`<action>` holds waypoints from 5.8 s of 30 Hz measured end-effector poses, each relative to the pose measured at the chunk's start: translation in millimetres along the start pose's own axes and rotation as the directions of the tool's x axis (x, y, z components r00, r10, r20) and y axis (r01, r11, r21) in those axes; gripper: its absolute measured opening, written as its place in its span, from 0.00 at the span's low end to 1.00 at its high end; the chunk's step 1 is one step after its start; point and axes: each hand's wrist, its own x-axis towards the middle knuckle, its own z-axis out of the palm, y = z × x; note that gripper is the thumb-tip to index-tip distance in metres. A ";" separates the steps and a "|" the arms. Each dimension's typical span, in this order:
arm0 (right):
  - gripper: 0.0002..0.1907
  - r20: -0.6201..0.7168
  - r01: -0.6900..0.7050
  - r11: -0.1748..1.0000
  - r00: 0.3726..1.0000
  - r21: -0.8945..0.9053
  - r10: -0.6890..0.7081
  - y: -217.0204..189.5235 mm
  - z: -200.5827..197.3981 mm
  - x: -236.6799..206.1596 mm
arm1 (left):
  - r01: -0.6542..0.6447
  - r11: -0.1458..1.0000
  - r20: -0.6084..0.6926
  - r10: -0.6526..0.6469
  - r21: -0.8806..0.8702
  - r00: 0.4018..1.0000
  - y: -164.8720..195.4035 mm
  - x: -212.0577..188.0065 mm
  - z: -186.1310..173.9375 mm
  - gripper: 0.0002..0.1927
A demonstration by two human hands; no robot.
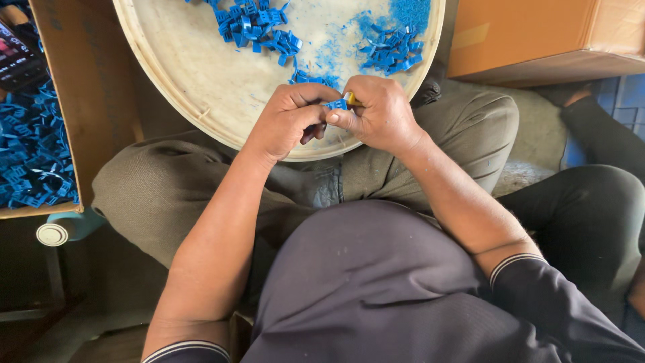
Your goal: The person sits cross-legged on the floor and uses a yellow utility knife to cut blue plastic pieces into smaller fragments. The cut pieces and shavings accumulate on a white circular tray placed on their lap.
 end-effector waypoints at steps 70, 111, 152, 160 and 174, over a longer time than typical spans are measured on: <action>0.08 0.105 -0.495 0.774 0.861 0.395 0.497 43.3 5.6 34.9 | -0.148 0.831 -0.329 0.367 0.536 0.870 -57.8 44.8 -19.2 0.17; 0.25 0.157 0.198 0.977 0.970 -0.081 -0.183 17.2 -33.9 -0.2 | -0.012 0.993 -0.188 -0.010 -0.115 0.982 -42.0 5.0 34.2 0.09; 0.26 0.082 0.113 0.993 0.990 0.031 -0.116 20.0 -30.7 -6.8 | -0.039 0.944 -0.173 -0.020 -0.327 0.985 -51.6 13.0 43.3 0.10; 0.10 0.082 -0.227 0.867 0.974 0.444 0.212 38.5 -23.9 -5.8 | -0.112 0.906 -0.245 0.009 -0.409 0.969 -33.7 14.8 46.2 0.14; 0.25 0.112 -0.017 0.999 0.993 -0.038 0.021 4.8 -36.4 7.9 | -0.271 0.962 -0.342 0.259 0.011 0.904 -52.6 21.1 36.3 0.10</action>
